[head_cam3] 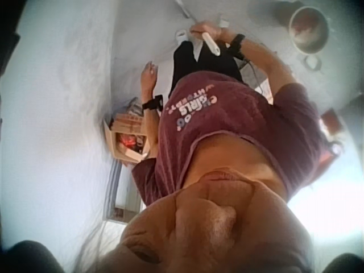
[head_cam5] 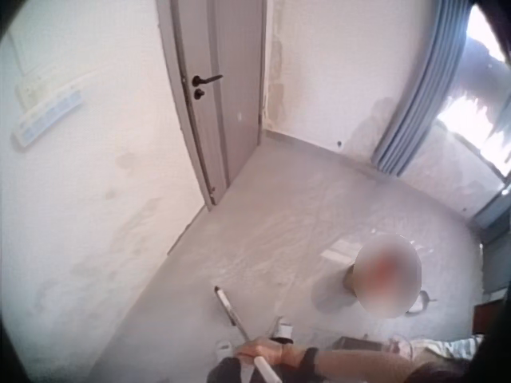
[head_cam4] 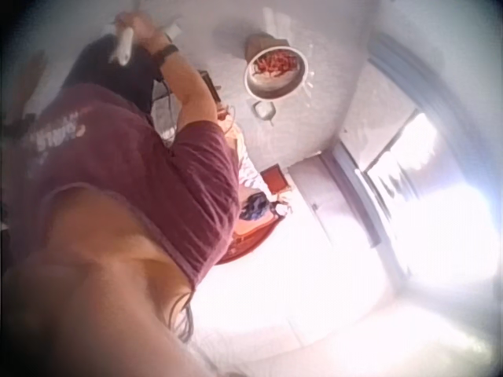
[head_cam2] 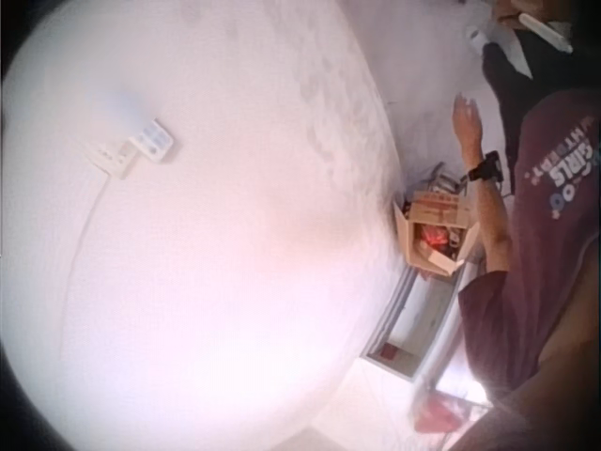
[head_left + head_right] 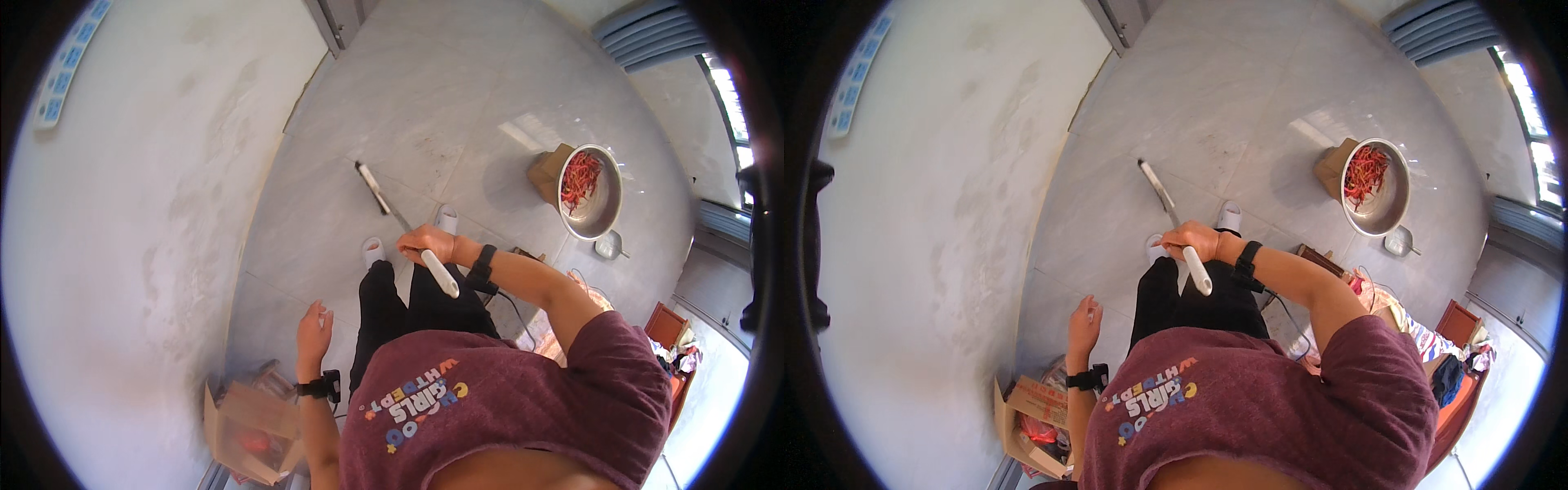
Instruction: The person sweeps the tiled floor with a broom, moving debris toward a dustpan. They navigate around a bed, a cardboard box, and a metal bowl, then briefly handle a headlamp before resuming sweeping.
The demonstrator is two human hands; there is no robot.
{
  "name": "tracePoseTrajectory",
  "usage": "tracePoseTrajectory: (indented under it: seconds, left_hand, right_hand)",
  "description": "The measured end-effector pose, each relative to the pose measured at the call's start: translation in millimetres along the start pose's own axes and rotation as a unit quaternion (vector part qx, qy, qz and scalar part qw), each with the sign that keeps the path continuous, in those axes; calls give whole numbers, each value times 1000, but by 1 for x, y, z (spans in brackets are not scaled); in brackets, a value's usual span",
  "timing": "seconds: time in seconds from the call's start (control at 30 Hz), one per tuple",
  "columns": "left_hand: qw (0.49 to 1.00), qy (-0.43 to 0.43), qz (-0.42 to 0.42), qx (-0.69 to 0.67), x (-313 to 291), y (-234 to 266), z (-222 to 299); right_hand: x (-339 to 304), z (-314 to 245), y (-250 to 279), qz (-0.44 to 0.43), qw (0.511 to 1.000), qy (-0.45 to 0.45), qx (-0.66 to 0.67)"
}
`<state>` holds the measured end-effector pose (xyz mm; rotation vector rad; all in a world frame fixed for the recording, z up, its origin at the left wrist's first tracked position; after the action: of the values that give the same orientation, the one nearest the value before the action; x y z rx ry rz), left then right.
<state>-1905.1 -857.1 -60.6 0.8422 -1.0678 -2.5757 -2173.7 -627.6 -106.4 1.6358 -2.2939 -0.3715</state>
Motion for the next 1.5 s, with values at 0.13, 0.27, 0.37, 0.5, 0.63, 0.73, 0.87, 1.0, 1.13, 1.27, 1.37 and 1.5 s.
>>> tracePoseTrajectory:
  seconds: [0.13, 0.27, 0.37, 0.5, 0.63, 0.73, 0.87, 1.0, 1.13, 1.27, 1.37, 1.5]
  left_hand:
    - [998, 38, -54, 6, 15, -28, 61]
    - [994, 56, -88, 41, 15, -62, 84]
    - [992, 64, -98, 50, 3, -78, 83]
    - [989, 98, -96, 62, -20, -82, 72]
    - [989, 96, -83, 69, -32, -75, 62]
    - [991, 95, -71, 54, -33, -71, 58]
    - [994, 80, -57, 45, -25, -75, 54]
    - [994, 81, -76, 2, -9, -86, 41]
    - [990, 87, -112, 7, 19, -80, 18]
    - [992, 78, -97, 32, 56, -45, -1]
    - [994, 36, -26, 97, 76, -9, -4]
    - [992, 96, -36, 69, 93, 21, 6]
  right_hand:
    - [-51, 60, 39, 34, 999, -11, 19]
    - [-122, 103, 126, 70, 994, -60, 52]
    - [-154, 112, 185, 64, 996, -63, -27]
    - [-176, 116, 238, 59, 989, -130, -49]
    - [-177, 115, 262, 98, 980, -124, -119]
    - [-169, 106, 271, 129, 971, -126, -157]
    - [-151, 74, 279, 171, 966, -103, -167]
    - [-116, 32, 269, 127, 981, -38, -140]
    - [-56, 2, 215, 86, 994, 52, -44]
    - [22, 3, 158, 102, 990, 91, 35]
    - [75, 26, 114, 63, 987, 122, 80]
    - [105, 84, 87, 25, 990, 115, 73]
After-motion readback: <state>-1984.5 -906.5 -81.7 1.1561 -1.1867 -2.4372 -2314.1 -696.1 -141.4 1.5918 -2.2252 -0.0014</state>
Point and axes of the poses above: each hand's wrist, its own x-axis towards the middle knuckle, its own y-axis out of the back of the hand, z = x × y, the point moved 2 cm from there along x, towards the middle knuckle, and after that the axes turned 2 degrees about -x, right-handed, at the moved point
